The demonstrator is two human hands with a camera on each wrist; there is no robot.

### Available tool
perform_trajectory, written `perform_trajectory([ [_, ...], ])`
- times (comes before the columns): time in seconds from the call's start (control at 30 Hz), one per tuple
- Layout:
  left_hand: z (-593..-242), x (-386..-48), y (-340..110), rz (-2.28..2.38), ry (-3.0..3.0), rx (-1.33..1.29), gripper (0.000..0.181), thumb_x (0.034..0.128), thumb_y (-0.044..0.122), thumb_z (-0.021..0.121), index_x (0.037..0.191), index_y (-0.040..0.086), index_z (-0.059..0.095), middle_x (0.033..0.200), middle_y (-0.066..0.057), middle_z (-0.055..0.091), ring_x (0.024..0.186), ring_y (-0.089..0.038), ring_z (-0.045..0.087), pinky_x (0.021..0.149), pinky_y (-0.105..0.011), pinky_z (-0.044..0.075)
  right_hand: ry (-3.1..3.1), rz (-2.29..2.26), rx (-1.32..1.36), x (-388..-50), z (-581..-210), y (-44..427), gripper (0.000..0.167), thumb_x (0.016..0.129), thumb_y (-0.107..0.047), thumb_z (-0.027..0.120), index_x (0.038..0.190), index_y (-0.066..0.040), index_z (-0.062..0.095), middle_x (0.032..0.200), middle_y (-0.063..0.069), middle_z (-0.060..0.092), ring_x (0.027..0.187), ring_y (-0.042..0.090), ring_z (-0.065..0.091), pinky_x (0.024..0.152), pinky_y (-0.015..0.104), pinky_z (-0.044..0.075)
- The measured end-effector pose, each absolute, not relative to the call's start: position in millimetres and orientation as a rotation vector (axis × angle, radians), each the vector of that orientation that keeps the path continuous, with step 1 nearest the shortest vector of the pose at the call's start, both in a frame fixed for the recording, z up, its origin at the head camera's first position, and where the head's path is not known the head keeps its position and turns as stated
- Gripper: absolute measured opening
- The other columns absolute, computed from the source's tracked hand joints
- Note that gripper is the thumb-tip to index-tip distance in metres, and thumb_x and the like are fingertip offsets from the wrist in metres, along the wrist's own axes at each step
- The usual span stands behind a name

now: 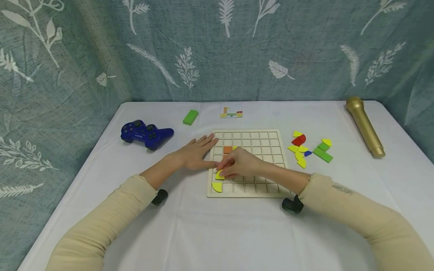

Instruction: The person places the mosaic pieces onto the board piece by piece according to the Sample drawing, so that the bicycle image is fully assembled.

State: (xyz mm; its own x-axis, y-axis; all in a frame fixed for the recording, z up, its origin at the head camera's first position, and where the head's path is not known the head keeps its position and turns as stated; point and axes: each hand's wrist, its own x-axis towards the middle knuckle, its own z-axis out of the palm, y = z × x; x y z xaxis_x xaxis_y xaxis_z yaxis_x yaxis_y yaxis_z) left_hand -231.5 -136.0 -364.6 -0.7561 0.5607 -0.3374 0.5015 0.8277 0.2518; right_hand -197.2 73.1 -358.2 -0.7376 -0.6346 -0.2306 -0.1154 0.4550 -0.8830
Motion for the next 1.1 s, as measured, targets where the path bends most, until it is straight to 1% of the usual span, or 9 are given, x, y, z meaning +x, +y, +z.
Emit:
perform_trajectory([
  [0.07,-364.4,-231.4,-135.4,0.201,2.607,0.799,0.087,0.094,0.058,0.047,0.155,0.013,0.003,0.159,-0.007,-0.006,0.144,-0.029,-0.001,0.113,-0.05,0.003,2.17,-1.248,-0.646,-196.9,-359.1,70.2,0.012,0.083,-0.004,0.073,0.095,0.001,0.074,0.082,0.003,0.071,0.068,0.013,0.066,0.066,0.027,0.055],
  [0.23,-364.4,-231.7,-134.3,0.192,2.608,0.801,0.086,0.0945,0.056,0.047,0.155,0.014,0.003,0.158,-0.006,-0.006,0.144,-0.027,-0.002,0.113,-0.049,0.003,2.245,-1.184,-0.748,-196.2,-359.6,67.0,0.009,0.083,-0.005,0.074,0.092,-0.003,0.074,0.082,0.0,0.071,0.071,0.01,0.064,0.068,0.024,0.052],
  [0.37,-364.3,-232.0,-134.8,0.193,2.611,0.803,0.085,0.0947,0.056,0.046,0.155,0.014,0.003,0.158,-0.006,-0.006,0.144,-0.028,-0.002,0.113,-0.049,0.003,2.312,-1.147,-0.811,-195.4,-358.7,67.1,0.009,0.084,-0.005,0.074,0.093,-0.005,0.075,0.086,-0.003,0.07,0.077,0.009,0.062,0.072,0.023,0.051],
  [0.5,-364.0,-232.0,-135.2,0.2,2.612,0.807,0.085,0.0947,0.055,0.047,0.155,0.014,0.003,0.158,-0.007,-0.005,0.144,-0.028,-0.002,0.113,-0.049,0.003,2.321,-1.163,-0.803,-194.1,-358.0,68.1,0.01,0.085,-0.004,0.072,0.095,-0.005,0.074,0.09,-0.002,0.07,0.081,0.009,0.061,0.074,0.023,0.051],
  [0.7,-364.5,-231.8,-136.1,0.206,2.615,0.812,0.085,0.0944,0.056,0.047,0.155,0.014,0.004,0.158,-0.007,-0.005,0.144,-0.029,-0.001,0.113,-0.049,0.003,2.277,-1.215,-0.787,-192.5,-357.3,68.8,0.01,0.09,-0.006,0.067,0.098,-0.004,0.073,0.092,0.0,0.07,0.077,0.01,0.063,0.072,0.024,0.051],
  [0.9,-365.4,-231.8,-136.6,0.203,2.615,0.811,0.085,0.0945,0.055,0.048,0.155,0.014,0.004,0.158,-0.007,-0.005,0.144,-0.028,-0.001,0.113,-0.049,0.003,2.131,-1.269,-0.734,-192.6,-357.0,68.3,0.017,0.094,-0.009,0.062,0.106,0.0,0.07,0.09,0.005,0.07,0.071,0.016,0.066,0.065,0.029,0.054],
  [1.1,-367.5,-232.6,-136.7,0.201,2.621,0.809,0.084,0.0946,0.054,0.048,0.155,0.014,0.005,0.158,-0.007,-0.005,0.144,-0.028,-0.001,0.113,-0.049,0.003,2.116,-1.251,-0.706,-193.2,-356.9,68.1,0.016,0.095,-0.01,0.061,0.105,-0.001,0.069,0.088,0.005,0.07,0.07,0.017,0.066,0.062,0.029,0.054],
])
